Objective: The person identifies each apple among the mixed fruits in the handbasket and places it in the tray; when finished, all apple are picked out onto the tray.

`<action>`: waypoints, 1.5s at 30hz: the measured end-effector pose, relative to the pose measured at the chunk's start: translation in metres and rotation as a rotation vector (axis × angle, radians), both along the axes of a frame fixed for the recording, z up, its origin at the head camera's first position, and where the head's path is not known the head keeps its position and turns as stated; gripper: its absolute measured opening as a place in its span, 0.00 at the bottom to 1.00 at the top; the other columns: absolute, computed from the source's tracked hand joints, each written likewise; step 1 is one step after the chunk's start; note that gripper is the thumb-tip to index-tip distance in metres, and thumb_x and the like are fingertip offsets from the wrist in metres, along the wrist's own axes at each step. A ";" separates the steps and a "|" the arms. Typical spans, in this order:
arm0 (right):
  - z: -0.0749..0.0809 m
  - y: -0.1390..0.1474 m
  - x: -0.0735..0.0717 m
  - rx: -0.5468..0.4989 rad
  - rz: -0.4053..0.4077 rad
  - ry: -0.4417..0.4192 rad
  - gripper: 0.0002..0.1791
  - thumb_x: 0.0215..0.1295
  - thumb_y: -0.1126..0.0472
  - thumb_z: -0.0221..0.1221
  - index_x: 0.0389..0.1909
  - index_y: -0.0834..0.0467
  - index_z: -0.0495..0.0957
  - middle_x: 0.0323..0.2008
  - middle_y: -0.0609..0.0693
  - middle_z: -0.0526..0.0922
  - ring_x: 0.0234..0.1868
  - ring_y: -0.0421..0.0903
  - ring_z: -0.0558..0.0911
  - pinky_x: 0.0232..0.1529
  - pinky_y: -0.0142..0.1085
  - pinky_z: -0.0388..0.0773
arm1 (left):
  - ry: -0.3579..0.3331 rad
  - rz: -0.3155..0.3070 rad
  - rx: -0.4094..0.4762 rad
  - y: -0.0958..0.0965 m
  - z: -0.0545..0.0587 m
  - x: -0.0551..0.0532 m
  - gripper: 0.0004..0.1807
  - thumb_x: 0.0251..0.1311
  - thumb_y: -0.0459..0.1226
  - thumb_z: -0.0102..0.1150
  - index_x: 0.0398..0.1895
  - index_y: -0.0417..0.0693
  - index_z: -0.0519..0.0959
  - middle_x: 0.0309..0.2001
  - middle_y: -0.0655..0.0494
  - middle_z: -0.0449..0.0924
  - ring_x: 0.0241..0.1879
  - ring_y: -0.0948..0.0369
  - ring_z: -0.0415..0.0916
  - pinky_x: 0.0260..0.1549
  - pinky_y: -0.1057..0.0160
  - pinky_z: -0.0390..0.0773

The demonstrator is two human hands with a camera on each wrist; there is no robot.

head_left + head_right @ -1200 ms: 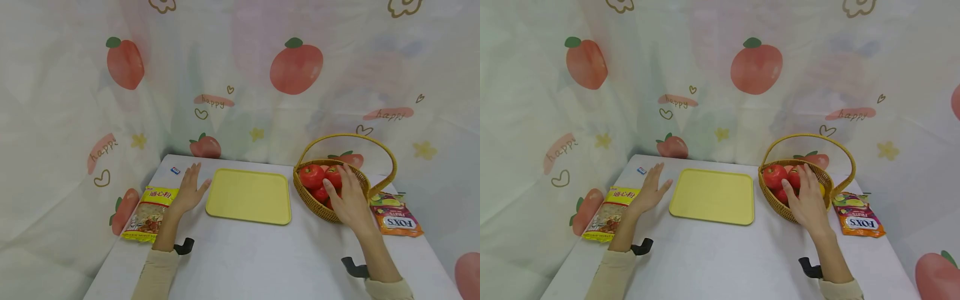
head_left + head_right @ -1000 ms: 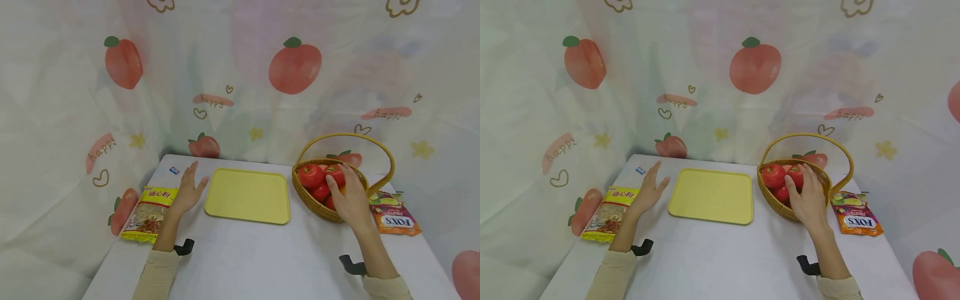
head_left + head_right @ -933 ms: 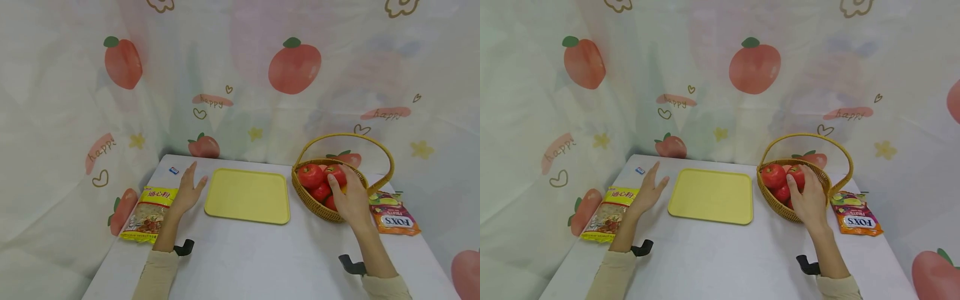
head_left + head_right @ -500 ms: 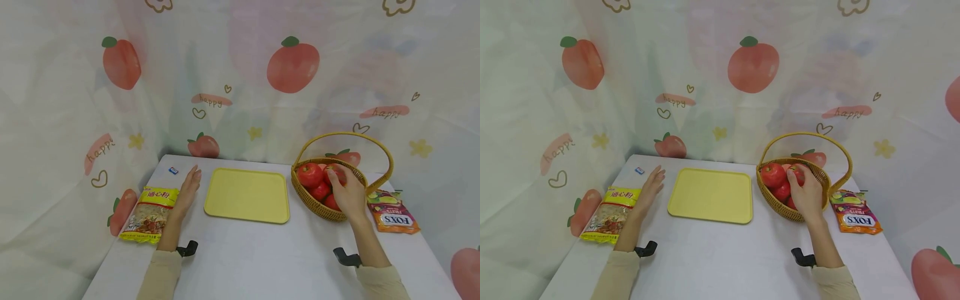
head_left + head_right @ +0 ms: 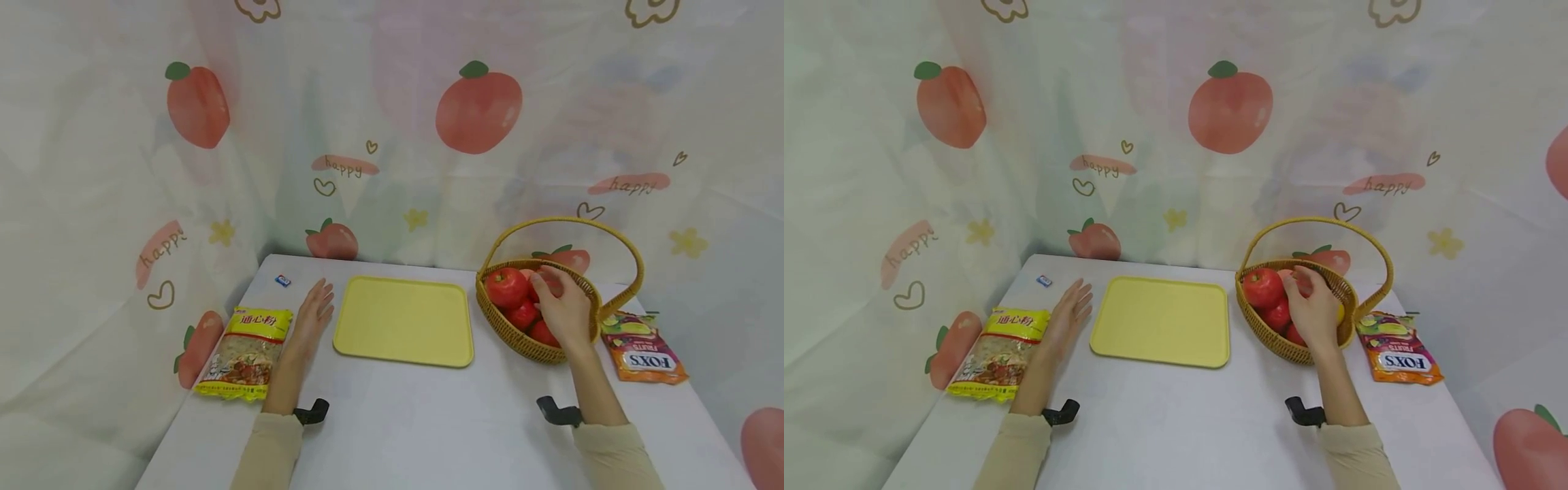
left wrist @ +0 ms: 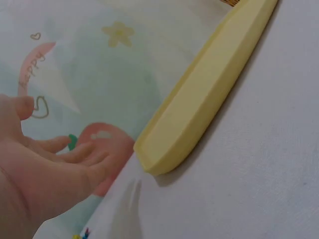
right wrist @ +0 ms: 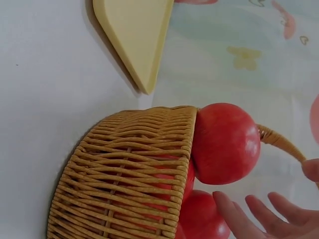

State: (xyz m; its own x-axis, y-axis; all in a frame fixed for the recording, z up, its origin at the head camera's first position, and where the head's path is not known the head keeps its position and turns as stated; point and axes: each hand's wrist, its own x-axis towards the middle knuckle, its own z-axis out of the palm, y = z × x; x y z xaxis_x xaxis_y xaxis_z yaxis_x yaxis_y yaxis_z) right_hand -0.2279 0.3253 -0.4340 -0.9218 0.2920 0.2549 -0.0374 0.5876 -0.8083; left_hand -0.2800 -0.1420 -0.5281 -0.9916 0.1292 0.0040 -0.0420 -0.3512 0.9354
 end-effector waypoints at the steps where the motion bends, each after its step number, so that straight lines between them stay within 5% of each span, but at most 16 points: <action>1: 0.000 -0.001 -0.001 -0.008 0.003 0.000 0.32 0.78 0.42 0.54 0.73 0.58 0.71 0.65 0.63 0.78 0.34 0.23 0.79 0.31 0.20 0.81 | -0.011 0.009 0.014 -0.001 -0.002 -0.001 0.33 0.85 0.44 0.35 0.85 0.42 0.44 0.83 0.37 0.46 0.82 0.44 0.43 0.81 0.47 0.48; 7: -0.004 -0.005 -0.008 -0.016 0.025 -0.006 0.32 0.76 0.45 0.58 0.72 0.60 0.72 0.64 0.63 0.80 0.50 0.45 0.86 0.32 0.20 0.82 | -0.072 0.048 0.026 -0.001 -0.008 -0.002 0.33 0.84 0.46 0.37 0.85 0.43 0.48 0.83 0.40 0.49 0.82 0.48 0.46 0.81 0.49 0.49; 12: -0.006 -0.006 -0.013 -0.020 0.053 -0.007 0.33 0.76 0.44 0.58 0.73 0.61 0.71 0.65 0.66 0.78 0.61 0.64 0.81 0.32 0.19 0.81 | -0.108 0.047 0.030 0.003 -0.013 -0.001 0.34 0.84 0.47 0.39 0.84 0.43 0.49 0.83 0.41 0.50 0.82 0.48 0.47 0.80 0.49 0.50; 20: -0.005 -0.011 -0.018 0.032 0.032 -0.036 0.35 0.74 0.41 0.59 0.72 0.59 0.72 0.63 0.63 0.80 0.53 0.56 0.86 0.36 0.22 0.81 | -0.117 0.042 0.002 0.007 -0.025 0.002 0.34 0.83 0.45 0.41 0.84 0.44 0.49 0.83 0.42 0.49 0.81 0.48 0.49 0.80 0.49 0.51; 24: -0.006 -0.014 -0.021 0.092 -0.002 -0.046 0.34 0.74 0.41 0.60 0.71 0.60 0.74 0.61 0.64 0.82 0.61 0.65 0.79 0.56 0.47 0.76 | -0.116 0.028 -0.058 0.008 -0.030 0.003 0.32 0.82 0.34 0.41 0.84 0.44 0.49 0.82 0.41 0.50 0.81 0.47 0.50 0.80 0.49 0.52; 28: -0.007 -0.018 -0.024 0.122 -0.035 -0.067 0.34 0.73 0.43 0.61 0.70 0.61 0.74 0.61 0.65 0.82 0.65 0.69 0.73 0.62 0.63 0.67 | -0.104 0.028 -0.089 0.012 -0.033 0.003 0.38 0.71 0.17 0.36 0.84 0.39 0.48 0.81 0.36 0.50 0.81 0.44 0.48 0.80 0.46 0.51; 34: -0.009 -0.020 -0.028 0.160 -0.126 -0.091 0.36 0.71 0.40 0.62 0.68 0.61 0.76 0.59 0.65 0.83 0.59 0.68 0.76 0.59 0.60 0.70 | -0.087 0.054 -0.094 0.017 -0.039 0.000 0.51 0.48 0.06 0.29 0.82 0.34 0.49 0.80 0.33 0.52 0.81 0.43 0.48 0.80 0.49 0.49; 42: -0.009 -0.021 -0.033 0.111 -0.168 -0.133 0.39 0.68 0.36 0.64 0.68 0.60 0.77 0.59 0.64 0.84 0.62 0.68 0.73 0.59 0.60 0.67 | -0.107 0.097 -0.087 0.017 -0.042 -0.001 0.51 0.46 0.06 0.29 0.81 0.34 0.53 0.79 0.35 0.55 0.80 0.45 0.52 0.80 0.50 0.51; 45: -0.010 -0.020 -0.033 0.090 -0.178 -0.142 0.39 0.66 0.35 0.66 0.68 0.59 0.78 0.58 0.64 0.85 0.58 0.67 0.78 0.55 0.51 0.72 | -0.108 0.097 -0.078 0.016 -0.043 0.000 0.51 0.46 0.05 0.29 0.81 0.33 0.52 0.79 0.34 0.55 0.80 0.44 0.52 0.79 0.49 0.51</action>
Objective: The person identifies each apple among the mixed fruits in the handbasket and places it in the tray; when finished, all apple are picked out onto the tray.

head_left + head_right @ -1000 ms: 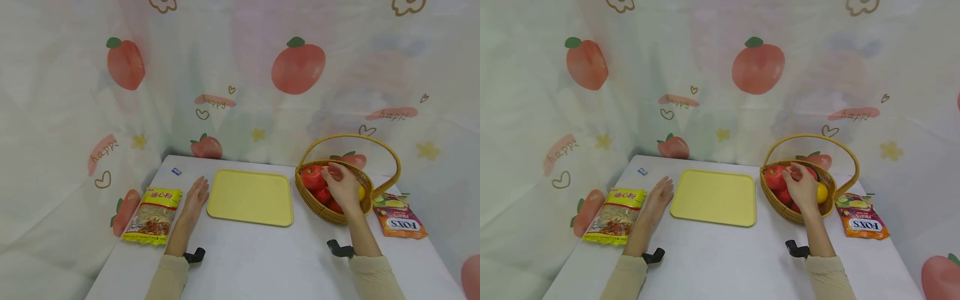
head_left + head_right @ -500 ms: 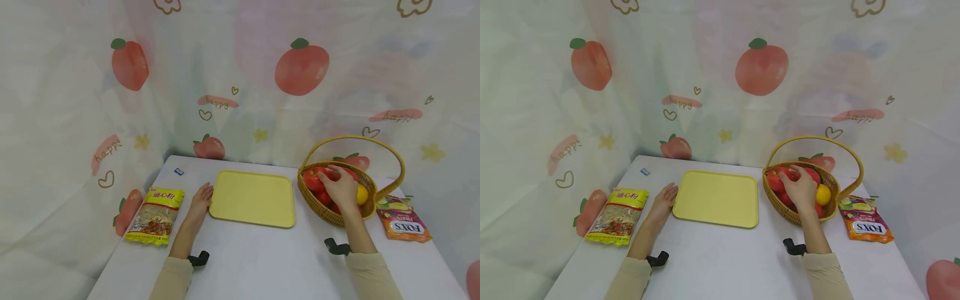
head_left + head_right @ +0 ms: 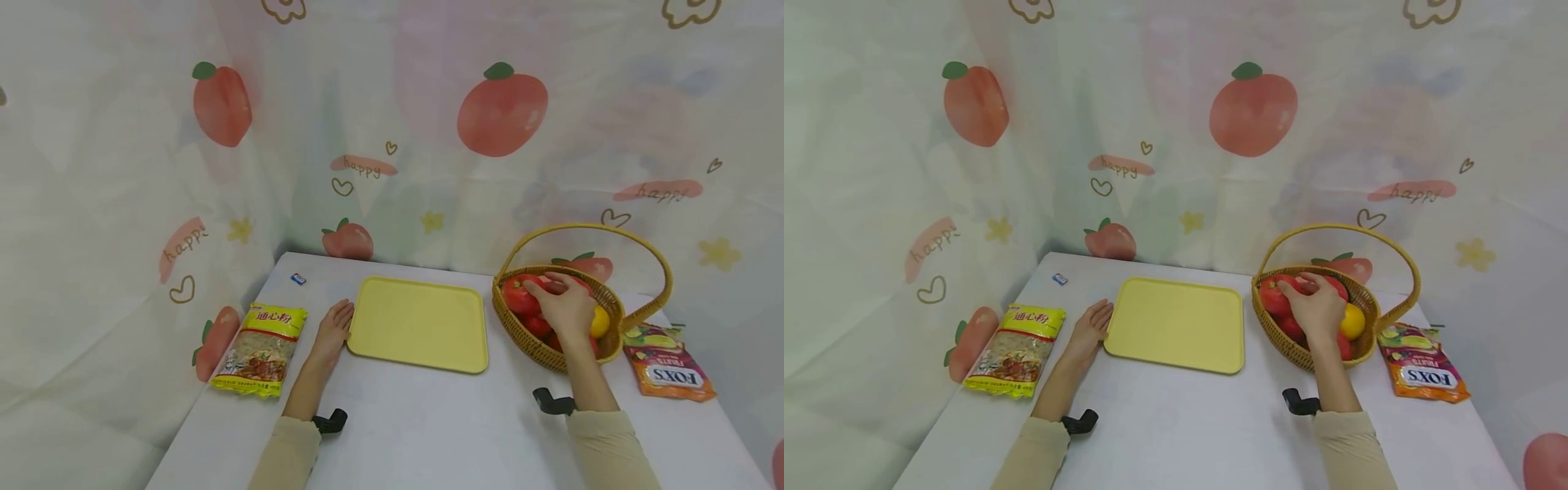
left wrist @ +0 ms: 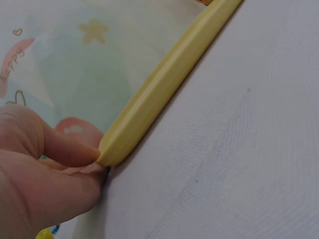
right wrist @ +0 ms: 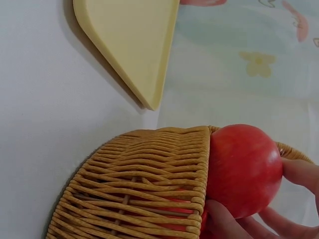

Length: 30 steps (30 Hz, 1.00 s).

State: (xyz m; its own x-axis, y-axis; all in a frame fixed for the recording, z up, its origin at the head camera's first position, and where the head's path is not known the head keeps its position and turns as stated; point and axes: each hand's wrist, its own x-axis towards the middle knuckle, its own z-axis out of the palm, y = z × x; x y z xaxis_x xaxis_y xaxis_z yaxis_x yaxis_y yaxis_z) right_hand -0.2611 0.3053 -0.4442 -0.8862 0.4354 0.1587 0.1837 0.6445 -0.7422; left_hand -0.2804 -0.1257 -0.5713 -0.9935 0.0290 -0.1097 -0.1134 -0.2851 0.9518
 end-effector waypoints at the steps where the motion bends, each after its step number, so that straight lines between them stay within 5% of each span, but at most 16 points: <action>1: 0.000 0.001 0.000 -0.010 -0.002 -0.004 0.39 0.65 0.35 0.66 0.68 0.58 0.78 0.58 0.63 0.85 0.55 0.65 0.81 0.52 0.46 0.76 | -0.003 -0.001 0.008 0.000 0.000 0.000 0.51 0.46 0.05 0.29 0.81 0.33 0.52 0.79 0.34 0.55 0.80 0.44 0.51 0.79 0.49 0.51; 4: -0.001 0.003 -0.001 -0.053 -0.007 -0.007 0.38 0.65 0.36 0.67 0.68 0.56 0.78 0.57 0.63 0.85 0.35 0.57 0.90 0.30 0.28 0.81 | -0.011 0.001 0.021 0.000 -0.001 -0.001 0.50 0.47 0.05 0.30 0.81 0.32 0.51 0.79 0.33 0.55 0.80 0.43 0.52 0.79 0.48 0.51; 6: -0.001 0.004 -0.001 -0.077 -0.010 -0.005 0.38 0.64 0.37 0.68 0.68 0.56 0.78 0.57 0.63 0.85 0.25 0.54 0.90 0.20 0.28 0.80 | -0.019 0.004 0.023 0.000 0.000 -0.001 0.50 0.48 0.05 0.31 0.81 0.33 0.51 0.79 0.34 0.56 0.80 0.44 0.52 0.79 0.49 0.52; 13: -0.001 0.005 -0.002 -0.116 0.000 0.022 0.39 0.63 0.37 0.68 0.68 0.57 0.78 0.57 0.65 0.85 0.21 0.49 0.88 0.20 0.25 0.78 | -0.029 0.018 0.024 -0.001 0.000 -0.002 0.49 0.49 0.06 0.31 0.80 0.33 0.52 0.79 0.35 0.57 0.80 0.45 0.53 0.79 0.49 0.53; 30: -0.001 0.009 -0.003 -0.262 0.018 -0.004 0.40 0.64 0.40 0.69 0.71 0.57 0.75 0.62 0.64 0.81 0.21 0.45 0.88 0.26 0.36 0.86 | -0.027 0.008 0.031 -0.003 -0.001 -0.003 0.47 0.51 0.06 0.33 0.79 0.32 0.53 0.79 0.34 0.57 0.80 0.45 0.53 0.79 0.50 0.53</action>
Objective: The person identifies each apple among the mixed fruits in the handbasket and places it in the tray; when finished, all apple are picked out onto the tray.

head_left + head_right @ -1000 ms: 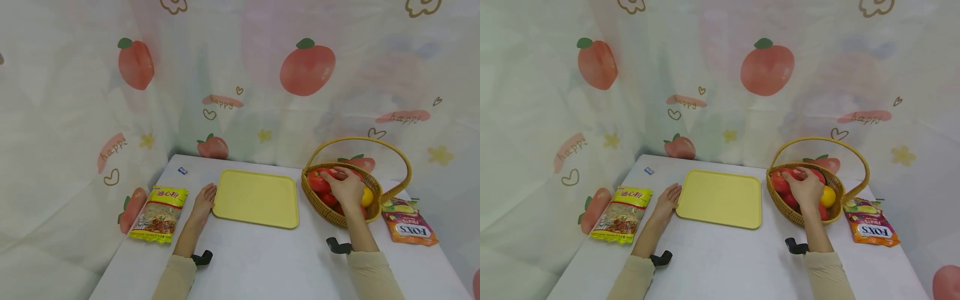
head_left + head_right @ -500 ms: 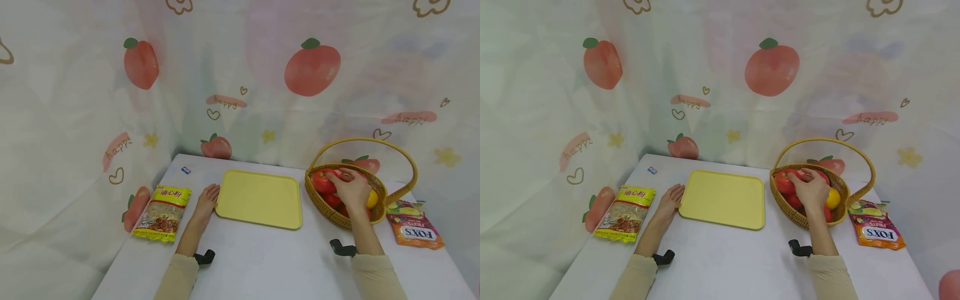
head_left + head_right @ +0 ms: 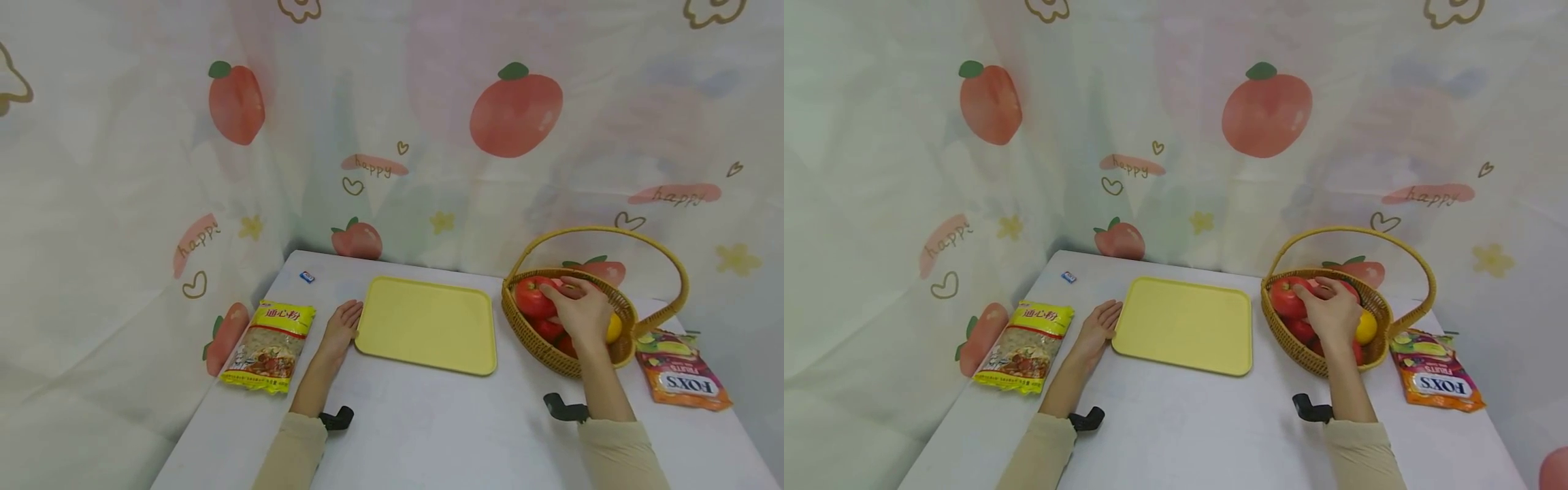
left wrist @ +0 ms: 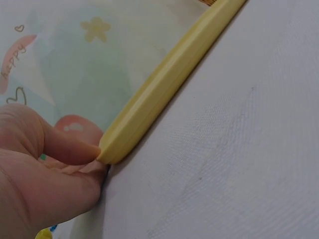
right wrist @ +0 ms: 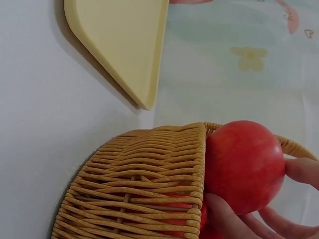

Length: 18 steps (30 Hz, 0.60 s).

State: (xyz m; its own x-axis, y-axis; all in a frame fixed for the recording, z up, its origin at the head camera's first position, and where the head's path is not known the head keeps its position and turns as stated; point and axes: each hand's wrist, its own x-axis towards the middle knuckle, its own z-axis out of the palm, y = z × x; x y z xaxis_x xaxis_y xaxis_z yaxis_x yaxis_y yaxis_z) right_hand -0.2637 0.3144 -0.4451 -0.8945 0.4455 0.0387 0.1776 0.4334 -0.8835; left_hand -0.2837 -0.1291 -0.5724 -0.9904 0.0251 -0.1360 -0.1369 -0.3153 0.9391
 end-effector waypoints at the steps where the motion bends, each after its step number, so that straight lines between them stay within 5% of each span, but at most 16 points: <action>1: 0.000 0.000 0.000 -0.003 -0.003 -0.003 0.39 0.64 0.40 0.69 0.71 0.57 0.75 0.62 0.64 0.81 0.21 0.45 0.88 0.26 0.36 0.86 | 0.000 -0.002 -0.001 0.000 0.000 0.000 0.47 0.51 0.06 0.34 0.79 0.32 0.53 0.79 0.35 0.57 0.80 0.45 0.53 0.79 0.50 0.53; 7: 0.000 0.000 0.001 -0.019 -0.018 0.002 0.38 0.65 0.41 0.69 0.71 0.56 0.75 0.62 0.62 0.81 0.21 0.45 0.88 0.26 0.36 0.87 | -0.005 -0.003 -0.013 0.000 0.001 0.001 0.46 0.53 0.07 0.35 0.79 0.33 0.54 0.78 0.36 0.59 0.80 0.46 0.54 0.79 0.50 0.54; 18: 0.008 -0.002 0.005 -0.106 -0.014 0.055 0.37 0.64 0.44 0.71 0.69 0.58 0.76 0.44 0.42 0.80 0.21 0.45 0.88 0.26 0.35 0.86 | -0.003 -0.005 -0.022 0.000 -0.002 -0.001 0.46 0.52 0.07 0.35 0.79 0.32 0.54 0.78 0.35 0.59 0.79 0.44 0.55 0.78 0.49 0.54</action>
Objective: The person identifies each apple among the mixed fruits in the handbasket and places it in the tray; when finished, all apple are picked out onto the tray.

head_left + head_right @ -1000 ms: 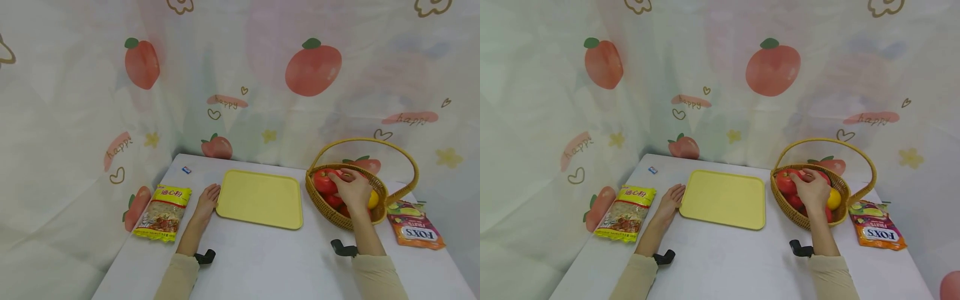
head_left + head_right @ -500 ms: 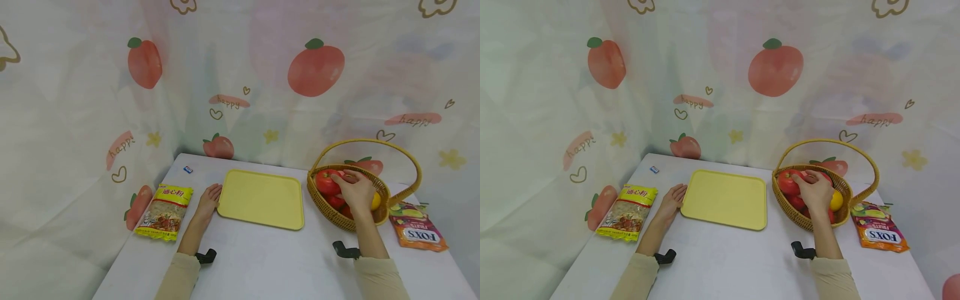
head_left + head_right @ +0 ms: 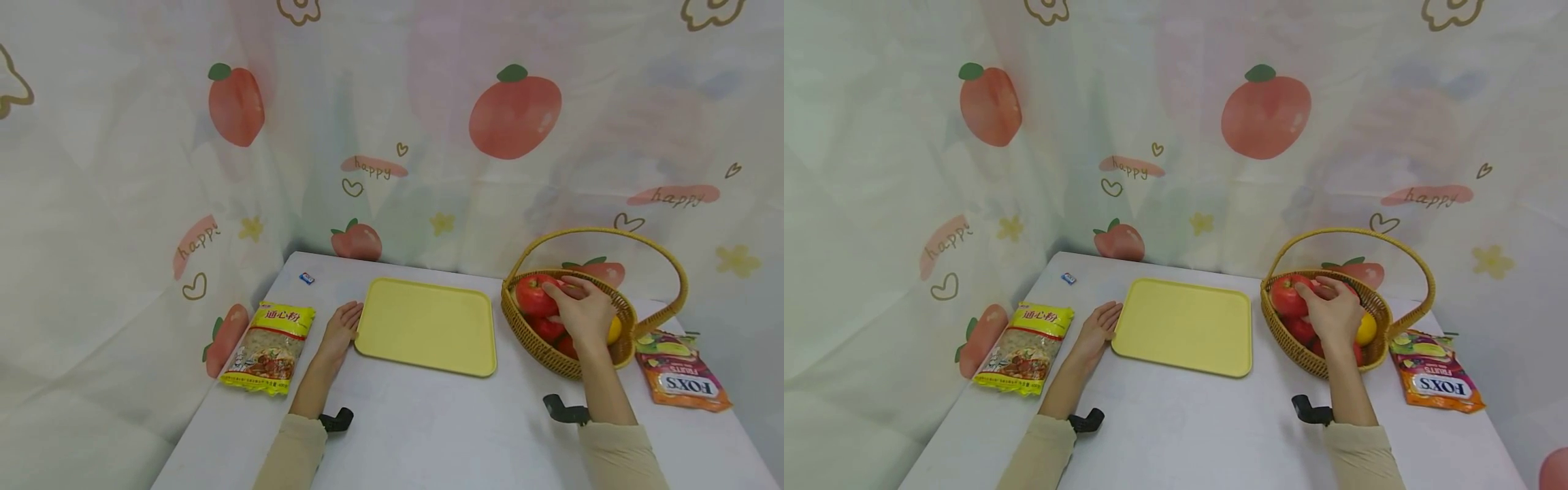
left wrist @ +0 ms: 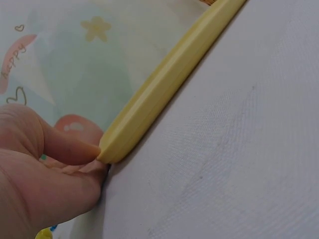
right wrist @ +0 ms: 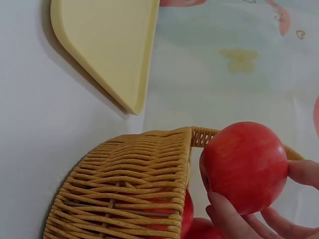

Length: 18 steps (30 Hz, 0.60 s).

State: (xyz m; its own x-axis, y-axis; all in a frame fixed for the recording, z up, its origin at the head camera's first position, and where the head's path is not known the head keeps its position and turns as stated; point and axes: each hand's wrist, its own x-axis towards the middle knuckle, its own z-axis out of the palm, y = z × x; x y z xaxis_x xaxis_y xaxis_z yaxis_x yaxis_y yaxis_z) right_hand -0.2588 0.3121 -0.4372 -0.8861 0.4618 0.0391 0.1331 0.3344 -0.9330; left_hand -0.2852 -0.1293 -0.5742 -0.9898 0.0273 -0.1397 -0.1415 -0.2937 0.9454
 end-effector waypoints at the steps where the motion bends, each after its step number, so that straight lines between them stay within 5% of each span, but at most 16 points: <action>1: 0.001 0.000 0.000 -0.001 0.001 -0.001 0.37 0.64 0.44 0.71 0.69 0.58 0.76 0.44 0.42 0.80 0.22 0.45 0.88 0.26 0.35 0.86 | -0.003 0.001 0.000 0.000 0.000 0.000 0.46 0.53 0.07 0.36 0.79 0.33 0.55 0.78 0.36 0.59 0.79 0.45 0.55 0.78 0.50 0.54; 12: 0.009 -0.006 0.002 -0.020 -0.002 0.007 0.35 0.64 0.45 0.71 0.68 0.56 0.78 0.45 0.39 0.82 0.21 0.42 0.87 0.24 0.33 0.85 | -0.008 0.002 0.000 0.000 0.000 0.000 0.45 0.54 0.07 0.37 0.79 0.33 0.56 0.78 0.36 0.60 0.79 0.45 0.56 0.78 0.50 0.55; 18: 0.013 -0.012 0.003 -0.056 0.018 0.032 0.35 0.64 0.46 0.71 0.68 0.57 0.78 0.43 0.36 0.82 0.27 0.32 0.87 0.27 0.35 0.86 | -0.015 0.003 0.000 0.000 0.003 0.002 0.45 0.54 0.07 0.37 0.79 0.35 0.56 0.78 0.38 0.61 0.79 0.46 0.56 0.78 0.51 0.56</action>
